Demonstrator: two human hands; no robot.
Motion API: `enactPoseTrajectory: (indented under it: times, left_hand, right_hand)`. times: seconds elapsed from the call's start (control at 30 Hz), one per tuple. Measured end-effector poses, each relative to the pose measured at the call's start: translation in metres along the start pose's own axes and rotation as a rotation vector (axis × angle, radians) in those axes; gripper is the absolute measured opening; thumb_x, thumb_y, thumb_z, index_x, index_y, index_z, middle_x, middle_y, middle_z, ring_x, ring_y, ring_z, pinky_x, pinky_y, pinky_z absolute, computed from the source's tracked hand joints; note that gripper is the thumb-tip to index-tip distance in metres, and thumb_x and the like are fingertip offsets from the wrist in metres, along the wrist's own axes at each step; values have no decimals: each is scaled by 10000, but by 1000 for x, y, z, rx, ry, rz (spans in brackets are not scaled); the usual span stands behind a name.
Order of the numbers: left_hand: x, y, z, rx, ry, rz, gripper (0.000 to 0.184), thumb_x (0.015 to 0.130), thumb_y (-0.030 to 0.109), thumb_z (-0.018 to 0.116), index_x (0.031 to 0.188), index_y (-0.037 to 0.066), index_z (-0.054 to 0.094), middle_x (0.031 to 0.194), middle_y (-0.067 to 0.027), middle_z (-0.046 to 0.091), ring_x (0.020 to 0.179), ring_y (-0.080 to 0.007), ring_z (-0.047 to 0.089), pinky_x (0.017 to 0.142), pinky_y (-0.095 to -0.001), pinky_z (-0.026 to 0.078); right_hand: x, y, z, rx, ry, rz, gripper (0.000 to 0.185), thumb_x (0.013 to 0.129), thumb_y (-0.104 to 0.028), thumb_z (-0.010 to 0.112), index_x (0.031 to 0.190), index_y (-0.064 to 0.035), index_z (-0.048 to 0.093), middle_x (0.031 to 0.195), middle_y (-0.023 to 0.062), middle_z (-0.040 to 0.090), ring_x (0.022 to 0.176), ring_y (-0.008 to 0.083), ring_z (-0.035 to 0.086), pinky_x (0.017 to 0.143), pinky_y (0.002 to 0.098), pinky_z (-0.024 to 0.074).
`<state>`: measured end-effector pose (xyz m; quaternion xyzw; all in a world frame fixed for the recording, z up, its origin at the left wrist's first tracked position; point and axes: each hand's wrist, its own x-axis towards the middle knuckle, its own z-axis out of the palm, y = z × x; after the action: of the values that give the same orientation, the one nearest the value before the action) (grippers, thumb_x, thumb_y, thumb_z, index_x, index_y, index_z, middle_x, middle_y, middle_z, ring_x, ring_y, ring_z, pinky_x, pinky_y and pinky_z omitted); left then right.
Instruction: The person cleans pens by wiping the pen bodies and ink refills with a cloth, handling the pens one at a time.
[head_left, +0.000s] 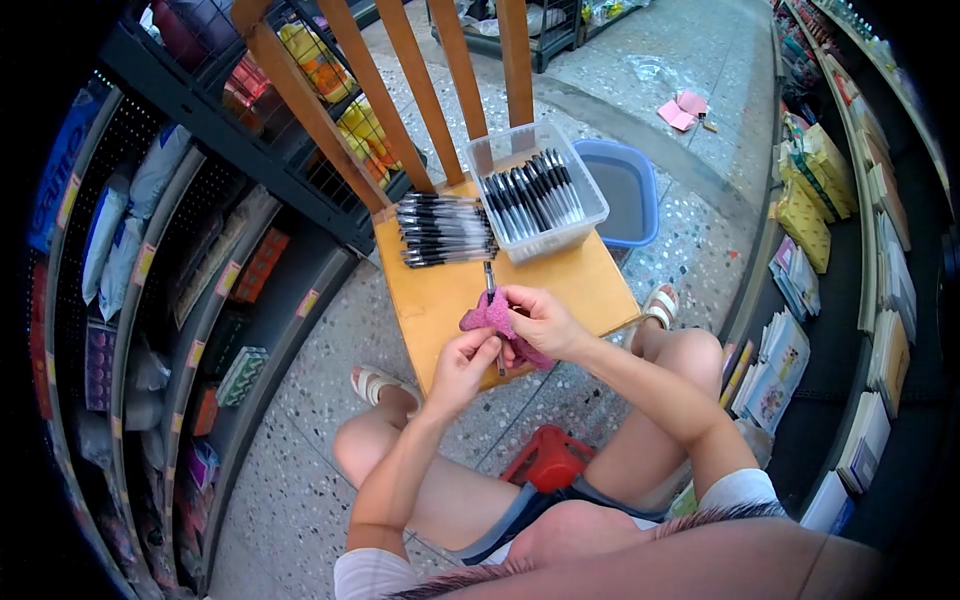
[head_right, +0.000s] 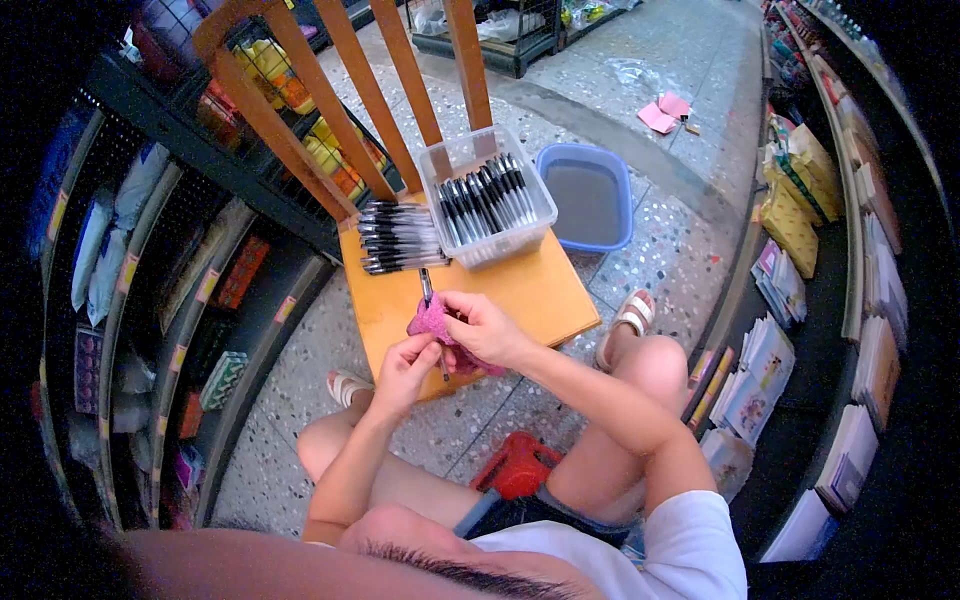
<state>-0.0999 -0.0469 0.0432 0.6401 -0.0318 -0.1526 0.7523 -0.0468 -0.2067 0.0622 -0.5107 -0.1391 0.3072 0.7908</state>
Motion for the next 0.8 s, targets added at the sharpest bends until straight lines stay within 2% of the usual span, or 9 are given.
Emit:
enactPoseTrajectory:
  times: [0.27, 0.37, 0.47, 0.5, 0.7, 0.8]
  left_hand:
    - [2, -8, -4, 19, 43, 40, 199, 925, 142, 520, 952, -35, 606, 806, -44, 631, 697, -96, 576, 656, -233, 466]
    - [5, -2, 2, 5, 104, 11, 185, 901, 108, 557, 998, -42, 606, 820, -46, 636, 686, -87, 579, 636, -217, 469]
    - [6, 0, 7, -14, 172, -21, 201, 870, 73, 596, 1034, -44, 607, 814, -38, 636, 679, -71, 575, 614, -195, 463]
    - [6, -1, 8, 9, 176, -11, 203, 864, 72, 605, 1032, -43, 610, 805, -34, 637, 671, -65, 572, 605, -192, 462]
    - [9, -6, 12, 42, 216, 8, 189, 843, 69, 634, 999, -38, 626, 752, -18, 636, 630, -50, 561, 568, -187, 455]
    - [8, -6, 14, 14, 265, 15, 157, 840, 57, 632, 967, -34, 621, 747, -22, 633, 612, -65, 567, 544, -198, 451]
  right_hand:
    - [0, 20, -1, -90, 43, -30, 190, 946, -163, 440, 975, -27, 568, 666, 2, 555, 539, 71, 541, 484, 225, 458]
    - [2, 11, 0, 65, 69, 12, 223, 953, -179, 435, 995, -15, 581, 718, 22, 591, 560, 72, 552, 518, 227, 473]
    - [11, 7, -5, 74, 251, -154, 250, 959, -185, 428, 1000, -3, 595, 794, 46, 628, 605, 72, 572, 544, 227, 485]
    - [11, 3, -8, 52, 263, -154, 248, 956, -172, 432, 997, 3, 603, 851, 58, 647, 660, 72, 587, 571, 229, 492]
    - [13, -1, -12, -29, 181, -152, 236, 950, -187, 462, 984, 0, 603, 890, 57, 658, 734, 74, 591, 649, 234, 499]
    - [15, 6, -8, -57, 207, -176, 244, 953, -191, 458, 980, 5, 600, 859, 52, 654, 730, 72, 585, 648, 238, 498]
